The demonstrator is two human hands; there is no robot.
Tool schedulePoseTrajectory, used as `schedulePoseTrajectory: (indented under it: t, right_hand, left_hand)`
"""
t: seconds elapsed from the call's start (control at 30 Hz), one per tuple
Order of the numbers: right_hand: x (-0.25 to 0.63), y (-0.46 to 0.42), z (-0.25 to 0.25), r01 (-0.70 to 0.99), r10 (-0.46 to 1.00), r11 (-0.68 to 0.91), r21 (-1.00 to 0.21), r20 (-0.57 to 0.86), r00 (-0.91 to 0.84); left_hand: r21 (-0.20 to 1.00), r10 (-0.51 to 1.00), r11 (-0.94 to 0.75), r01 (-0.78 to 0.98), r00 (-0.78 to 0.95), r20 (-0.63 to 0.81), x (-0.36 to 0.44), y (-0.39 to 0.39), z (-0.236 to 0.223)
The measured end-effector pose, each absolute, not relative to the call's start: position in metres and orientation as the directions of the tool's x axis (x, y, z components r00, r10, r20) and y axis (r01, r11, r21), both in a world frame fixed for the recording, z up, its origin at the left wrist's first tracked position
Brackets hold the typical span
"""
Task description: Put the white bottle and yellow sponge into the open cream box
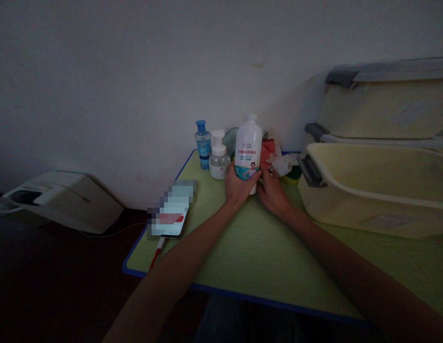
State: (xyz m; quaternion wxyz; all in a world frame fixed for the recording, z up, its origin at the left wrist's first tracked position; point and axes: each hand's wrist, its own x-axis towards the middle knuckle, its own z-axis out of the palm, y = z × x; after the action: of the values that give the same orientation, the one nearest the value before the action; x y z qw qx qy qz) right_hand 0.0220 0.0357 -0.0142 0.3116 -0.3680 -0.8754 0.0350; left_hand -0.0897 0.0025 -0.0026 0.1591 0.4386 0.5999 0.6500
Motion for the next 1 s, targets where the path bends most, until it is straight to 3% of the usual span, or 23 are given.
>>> schedulePoseTrajectory:
  t: [0.43,1.0]
  right_hand:
    - [0.023,0.042,-0.019,0.496,0.616,0.778,-0.386,0.627,-0.477]
    - [0.025,0.035,-0.01,0.361,0.627,0.777,-0.515,0.589,-0.511]
  left_hand:
    - [0.93,0.74,-0.28,0.236,-0.565,0.366,-0.089,0.001,0.0]
    - [0.937,0.746,-0.348,0.031,-0.597,0.296,-0.095,0.013,-0.011]
